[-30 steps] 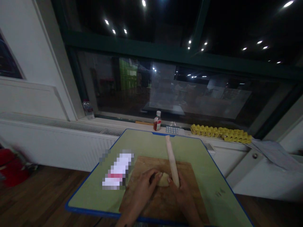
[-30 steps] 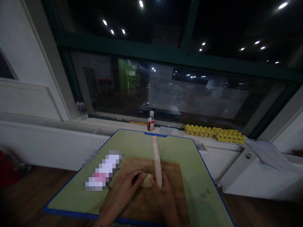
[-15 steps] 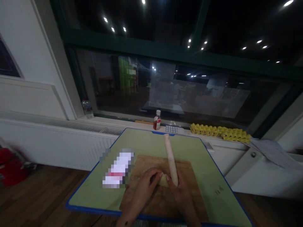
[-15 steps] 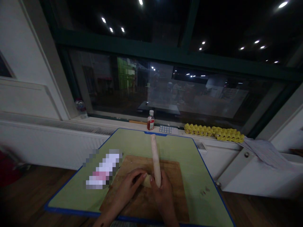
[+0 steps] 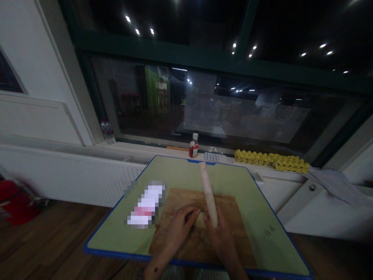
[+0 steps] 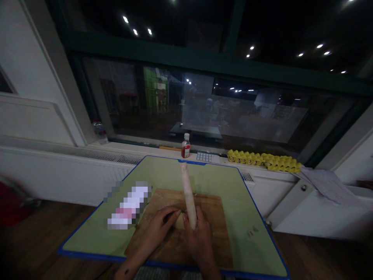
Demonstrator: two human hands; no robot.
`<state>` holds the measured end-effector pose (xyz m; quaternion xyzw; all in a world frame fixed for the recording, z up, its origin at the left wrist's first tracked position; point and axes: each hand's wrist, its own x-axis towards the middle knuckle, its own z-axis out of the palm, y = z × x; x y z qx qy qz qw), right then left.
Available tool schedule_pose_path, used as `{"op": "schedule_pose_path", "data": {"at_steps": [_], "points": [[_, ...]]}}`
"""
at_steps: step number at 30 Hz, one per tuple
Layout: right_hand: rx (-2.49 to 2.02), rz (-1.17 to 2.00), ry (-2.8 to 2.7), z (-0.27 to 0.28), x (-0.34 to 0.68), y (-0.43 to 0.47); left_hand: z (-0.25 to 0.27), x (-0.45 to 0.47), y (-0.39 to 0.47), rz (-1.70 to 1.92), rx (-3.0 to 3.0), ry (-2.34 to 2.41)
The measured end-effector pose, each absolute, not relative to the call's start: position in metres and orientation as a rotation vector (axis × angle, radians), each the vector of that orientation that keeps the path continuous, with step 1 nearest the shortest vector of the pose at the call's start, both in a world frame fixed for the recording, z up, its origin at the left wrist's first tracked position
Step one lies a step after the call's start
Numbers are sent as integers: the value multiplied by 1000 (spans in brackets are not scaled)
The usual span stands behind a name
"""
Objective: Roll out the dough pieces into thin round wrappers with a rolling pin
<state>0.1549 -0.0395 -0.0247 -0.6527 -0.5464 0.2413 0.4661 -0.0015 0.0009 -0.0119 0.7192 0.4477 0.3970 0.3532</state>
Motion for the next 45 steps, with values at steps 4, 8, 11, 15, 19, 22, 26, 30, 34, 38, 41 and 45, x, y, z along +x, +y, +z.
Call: {"op": "schedule_pose_path", "data": {"at_steps": [4,8,11,15,19,22,26,30,34,38,41,45], "points": [[-1569,576,-1361,-26,156,-39,-9,-1,1,1030,1877,1157],[-1580,584,-1348,-26,155,-40,-8,1,-1,1052,1894,1100],[-1580,589,-1315,-26,154,-41,-7,1,-2,1073,1881,1092],[-1527,630,-1271,-26,155,-41,-9,0,-3,1103,1808,1129],[-1477,665,-1238,-23,157,-41,-10,-2,-3,1065,1830,1116],[-1467,656,-1244,-23,157,-42,-9,-3,-2,1054,1826,1122],[-1566,599,-1282,-25,155,-44,-10,-4,0,1059,1795,1119],[-1583,527,-1389,-24,155,-46,-8,-4,0,1044,1843,1071],[-1571,476,-1426,-25,156,-45,0,-3,-4,1038,1894,1037],[-1570,499,-1428,-27,156,-45,3,-1,-7,1004,1905,1069],[-1572,514,-1413,-29,157,-45,0,1,-5,958,1870,1140],[-1566,538,-1351,-32,158,-46,-3,3,-1,945,1803,1144]]}}
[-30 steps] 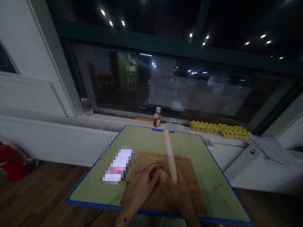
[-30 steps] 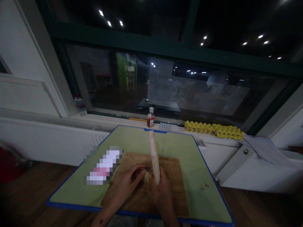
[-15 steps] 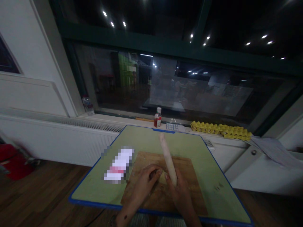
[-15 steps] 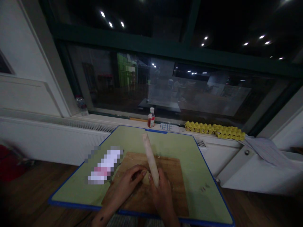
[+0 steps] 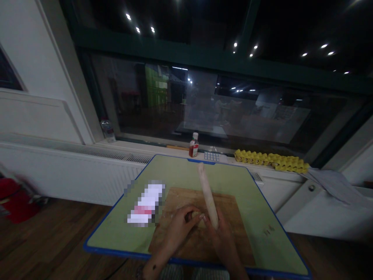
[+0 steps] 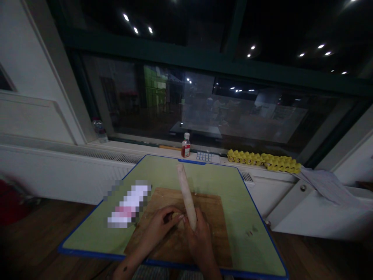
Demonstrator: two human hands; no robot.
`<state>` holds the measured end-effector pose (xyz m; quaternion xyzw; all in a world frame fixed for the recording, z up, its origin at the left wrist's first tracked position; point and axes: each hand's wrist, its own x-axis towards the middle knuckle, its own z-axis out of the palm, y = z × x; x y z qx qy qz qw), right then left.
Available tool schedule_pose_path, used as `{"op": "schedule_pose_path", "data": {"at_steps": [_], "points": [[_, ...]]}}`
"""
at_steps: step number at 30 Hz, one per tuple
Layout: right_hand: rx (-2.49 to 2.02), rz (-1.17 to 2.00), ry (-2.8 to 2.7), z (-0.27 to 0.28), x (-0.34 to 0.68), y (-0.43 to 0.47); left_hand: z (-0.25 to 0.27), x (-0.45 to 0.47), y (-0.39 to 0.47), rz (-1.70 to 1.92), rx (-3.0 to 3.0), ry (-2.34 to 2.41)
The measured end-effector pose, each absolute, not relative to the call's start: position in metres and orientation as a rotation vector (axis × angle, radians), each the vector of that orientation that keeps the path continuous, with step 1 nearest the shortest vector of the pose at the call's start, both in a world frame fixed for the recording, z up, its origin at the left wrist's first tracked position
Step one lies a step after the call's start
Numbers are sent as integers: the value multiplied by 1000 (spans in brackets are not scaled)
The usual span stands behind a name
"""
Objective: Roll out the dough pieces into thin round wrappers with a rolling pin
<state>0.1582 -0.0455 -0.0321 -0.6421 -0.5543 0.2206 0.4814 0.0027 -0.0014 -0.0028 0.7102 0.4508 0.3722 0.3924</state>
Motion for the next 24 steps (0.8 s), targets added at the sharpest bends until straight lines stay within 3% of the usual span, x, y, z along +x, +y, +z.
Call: {"op": "schedule_pose_path", "data": {"at_steps": [8,24], "points": [[-1398,769,-1309,-24,157,-47,1,2,-4,1075,1806,1175],[-1443,724,-1287,-33,155,-47,-1,1,-2,1031,1755,1191]]}}
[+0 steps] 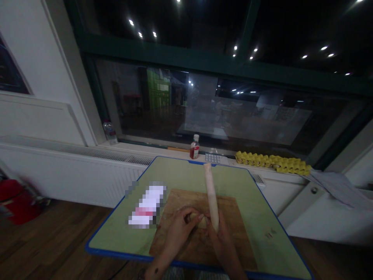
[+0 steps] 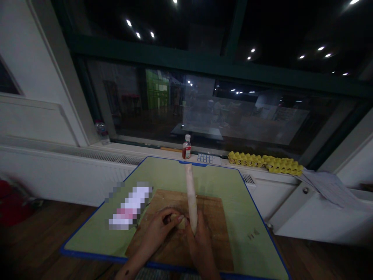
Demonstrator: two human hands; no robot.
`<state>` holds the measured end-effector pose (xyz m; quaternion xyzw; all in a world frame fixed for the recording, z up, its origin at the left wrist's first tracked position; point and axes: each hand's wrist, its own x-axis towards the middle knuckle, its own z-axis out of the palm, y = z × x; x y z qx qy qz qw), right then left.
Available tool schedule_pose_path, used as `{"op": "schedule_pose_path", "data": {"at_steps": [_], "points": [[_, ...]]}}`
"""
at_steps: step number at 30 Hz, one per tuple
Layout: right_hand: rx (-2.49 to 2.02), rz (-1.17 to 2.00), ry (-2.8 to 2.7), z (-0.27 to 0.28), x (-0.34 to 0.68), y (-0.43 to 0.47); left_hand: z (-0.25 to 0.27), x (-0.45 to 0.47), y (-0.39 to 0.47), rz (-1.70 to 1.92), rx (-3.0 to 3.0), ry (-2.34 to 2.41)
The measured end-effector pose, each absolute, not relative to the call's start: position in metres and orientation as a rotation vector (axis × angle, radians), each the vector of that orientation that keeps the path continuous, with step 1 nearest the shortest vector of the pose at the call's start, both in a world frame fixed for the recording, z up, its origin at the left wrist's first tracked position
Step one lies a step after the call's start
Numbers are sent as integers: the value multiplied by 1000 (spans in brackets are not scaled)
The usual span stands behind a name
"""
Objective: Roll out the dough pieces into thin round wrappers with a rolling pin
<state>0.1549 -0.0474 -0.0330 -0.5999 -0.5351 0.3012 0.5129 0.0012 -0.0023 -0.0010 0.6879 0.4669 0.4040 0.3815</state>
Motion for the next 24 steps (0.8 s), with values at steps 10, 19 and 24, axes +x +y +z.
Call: {"op": "schedule_pose_path", "data": {"at_steps": [10,19,24], "points": [[-1433,673,-1265,-26,155,-48,-2,4,-4,1045,1741,1208],[-1410,632,-1304,-30,157,-46,-1,0,-5,1141,1592,1222],[-1455,566,-1260,-28,156,-50,3,1,-4,1078,1504,1201]]}}
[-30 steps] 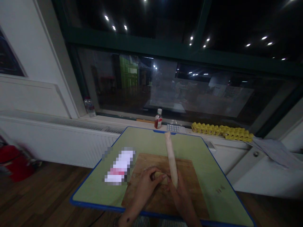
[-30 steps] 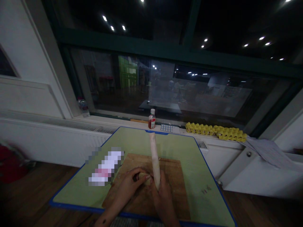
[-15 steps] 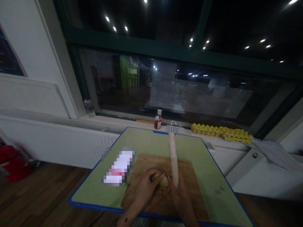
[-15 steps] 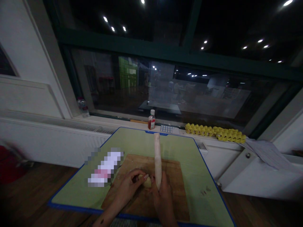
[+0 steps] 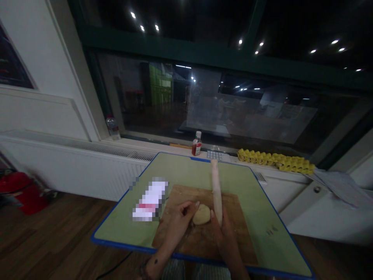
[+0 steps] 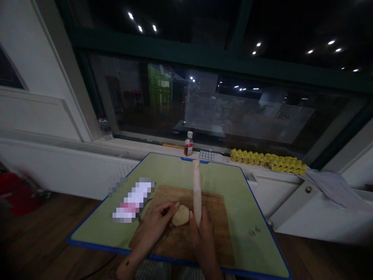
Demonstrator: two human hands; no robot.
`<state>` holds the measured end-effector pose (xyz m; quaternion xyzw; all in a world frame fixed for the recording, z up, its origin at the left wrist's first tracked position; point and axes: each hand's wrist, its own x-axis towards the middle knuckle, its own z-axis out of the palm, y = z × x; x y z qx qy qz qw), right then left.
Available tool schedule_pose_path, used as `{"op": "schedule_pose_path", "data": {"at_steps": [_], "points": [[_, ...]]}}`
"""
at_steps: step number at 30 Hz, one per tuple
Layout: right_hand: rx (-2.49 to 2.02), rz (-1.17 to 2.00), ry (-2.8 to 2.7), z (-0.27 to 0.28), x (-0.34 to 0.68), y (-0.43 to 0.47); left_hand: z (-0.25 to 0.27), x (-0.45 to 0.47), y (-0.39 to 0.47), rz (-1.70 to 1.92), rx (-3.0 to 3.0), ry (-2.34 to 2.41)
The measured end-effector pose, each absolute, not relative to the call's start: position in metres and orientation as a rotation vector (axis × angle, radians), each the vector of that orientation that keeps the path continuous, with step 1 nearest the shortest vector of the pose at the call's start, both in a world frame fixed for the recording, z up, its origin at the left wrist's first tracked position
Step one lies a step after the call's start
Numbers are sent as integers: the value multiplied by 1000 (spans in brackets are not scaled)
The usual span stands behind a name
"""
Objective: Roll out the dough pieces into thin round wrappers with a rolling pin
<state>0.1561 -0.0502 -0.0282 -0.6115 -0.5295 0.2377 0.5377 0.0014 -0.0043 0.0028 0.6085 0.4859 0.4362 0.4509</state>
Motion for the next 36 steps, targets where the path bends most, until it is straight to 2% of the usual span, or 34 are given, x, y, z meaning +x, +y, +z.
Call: {"op": "schedule_pose_path", "data": {"at_steps": [8,14,26,36], "points": [[-1371,540,-1076,-21,160,-47,-9,5,-5,1082,1828,1231],[-1408,657,-957,-26,161,-49,-14,3,-5,1098,1965,1193],[-1393,678,-922,-26,159,-50,-2,10,-11,772,2270,1344],[-1414,677,-1166,-11,177,-50,-5,1,-4,807,2365,1173]]}}
